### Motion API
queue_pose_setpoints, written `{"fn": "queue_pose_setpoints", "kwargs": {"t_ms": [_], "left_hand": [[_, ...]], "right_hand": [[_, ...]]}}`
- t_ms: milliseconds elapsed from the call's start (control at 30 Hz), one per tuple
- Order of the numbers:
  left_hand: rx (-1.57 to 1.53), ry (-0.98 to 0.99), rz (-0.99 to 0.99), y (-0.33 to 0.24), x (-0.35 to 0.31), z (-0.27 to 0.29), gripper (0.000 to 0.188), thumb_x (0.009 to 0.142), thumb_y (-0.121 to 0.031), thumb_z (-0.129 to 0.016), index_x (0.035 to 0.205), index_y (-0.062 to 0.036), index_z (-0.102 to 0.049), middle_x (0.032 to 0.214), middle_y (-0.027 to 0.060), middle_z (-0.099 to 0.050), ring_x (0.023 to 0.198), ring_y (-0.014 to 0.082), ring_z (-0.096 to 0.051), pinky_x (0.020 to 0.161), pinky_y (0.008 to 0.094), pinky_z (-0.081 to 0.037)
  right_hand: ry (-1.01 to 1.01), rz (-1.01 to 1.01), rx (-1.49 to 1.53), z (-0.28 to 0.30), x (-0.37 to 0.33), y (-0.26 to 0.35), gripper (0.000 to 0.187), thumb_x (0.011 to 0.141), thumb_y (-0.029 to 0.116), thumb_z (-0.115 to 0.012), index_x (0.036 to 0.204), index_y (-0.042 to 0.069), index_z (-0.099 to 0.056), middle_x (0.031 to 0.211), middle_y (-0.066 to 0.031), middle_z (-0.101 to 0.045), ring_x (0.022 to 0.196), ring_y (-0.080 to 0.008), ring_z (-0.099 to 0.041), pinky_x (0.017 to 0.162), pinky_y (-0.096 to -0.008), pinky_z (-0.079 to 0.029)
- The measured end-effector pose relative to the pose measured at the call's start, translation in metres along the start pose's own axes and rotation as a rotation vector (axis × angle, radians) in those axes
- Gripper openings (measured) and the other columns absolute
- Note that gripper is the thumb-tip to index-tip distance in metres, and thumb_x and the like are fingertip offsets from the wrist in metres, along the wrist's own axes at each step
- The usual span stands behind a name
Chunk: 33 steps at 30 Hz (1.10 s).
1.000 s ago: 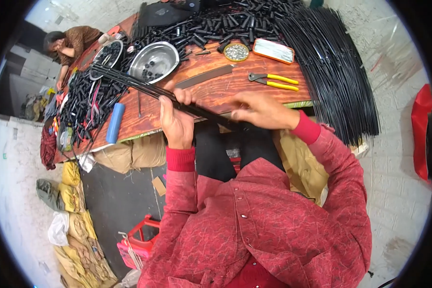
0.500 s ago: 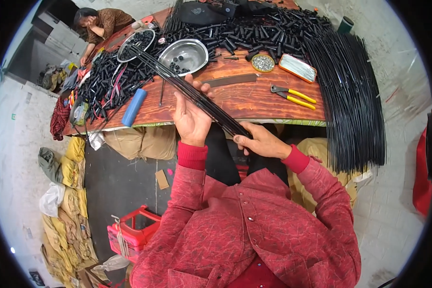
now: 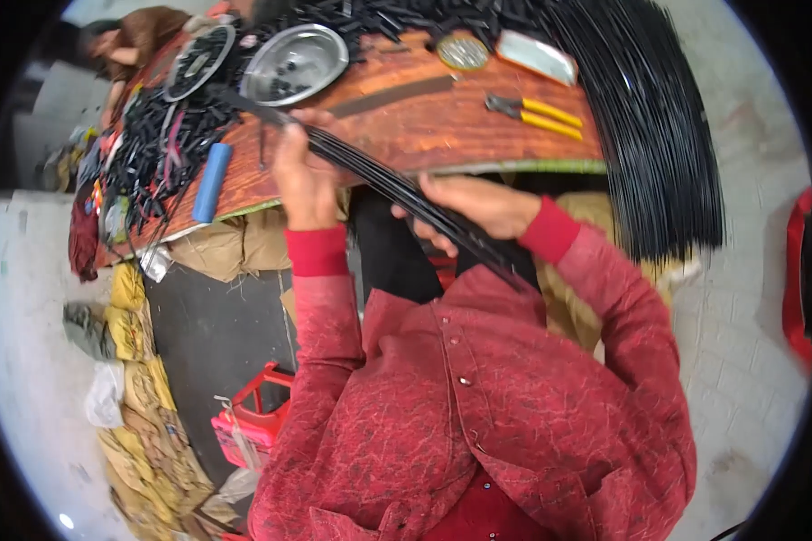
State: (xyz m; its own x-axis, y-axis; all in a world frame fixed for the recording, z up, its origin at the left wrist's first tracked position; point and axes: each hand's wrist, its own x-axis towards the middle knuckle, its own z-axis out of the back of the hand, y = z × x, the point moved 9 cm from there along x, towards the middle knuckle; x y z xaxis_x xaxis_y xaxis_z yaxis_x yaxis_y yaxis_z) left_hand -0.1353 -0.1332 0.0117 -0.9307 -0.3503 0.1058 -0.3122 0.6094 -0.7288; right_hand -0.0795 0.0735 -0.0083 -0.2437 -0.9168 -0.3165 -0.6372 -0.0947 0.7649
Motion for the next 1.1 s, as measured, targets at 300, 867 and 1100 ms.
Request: {"fn": "queue_pose_setpoints", "kwargs": {"t_ms": [300,867,1100], "left_hand": [[-0.068,-0.150,-0.004,-0.006,0.013,0.058,0.027,0.095,-0.021,-0.064,0.107,0.0025,-0.058,0.107,0.0118,-0.063,0.107,0.0261,-0.061,0.103,0.0418,-0.048],[-0.073,-0.087,0.040,0.000,0.018,0.037,0.015,0.089,0.002,-0.054,0.104,-0.0020,-0.055,0.101,0.0107,-0.062,0.102,0.0248,-0.061,0.104,0.0446,-0.046],[-0.007,0.074,0.127,0.024,-0.009,-0.007,0.021,0.097,-0.004,-0.051,0.118,-0.0055,-0.048,0.103,0.0087,-0.061,0.104,0.0270,-0.061,0.092,0.0439,-0.053]], "right_hand": [[0.014,-0.090,-0.002,0.014,0.005,-0.004,0.072,0.099,0.064,-0.026,0.123,0.002,-0.053,0.096,-0.0124,-0.067,0.078,-0.0179,-0.068,0.066,-0.0296,-0.060],[-0.015,0.022,-0.281,0.022,0.002,0.006,0.044,0.101,0.041,-0.052,0.119,0.000,-0.053,0.076,0.0026,-0.050,0.058,-0.0027,-0.046,0.049,-0.0189,-0.040],[-0.214,0.057,-0.381,0.030,0.009,0.000,0.030,0.096,0.036,-0.062,0.094,0.007,-0.054,0.071,0.0031,-0.050,0.052,-0.0045,-0.048,0.047,-0.0202,-0.041]]}}
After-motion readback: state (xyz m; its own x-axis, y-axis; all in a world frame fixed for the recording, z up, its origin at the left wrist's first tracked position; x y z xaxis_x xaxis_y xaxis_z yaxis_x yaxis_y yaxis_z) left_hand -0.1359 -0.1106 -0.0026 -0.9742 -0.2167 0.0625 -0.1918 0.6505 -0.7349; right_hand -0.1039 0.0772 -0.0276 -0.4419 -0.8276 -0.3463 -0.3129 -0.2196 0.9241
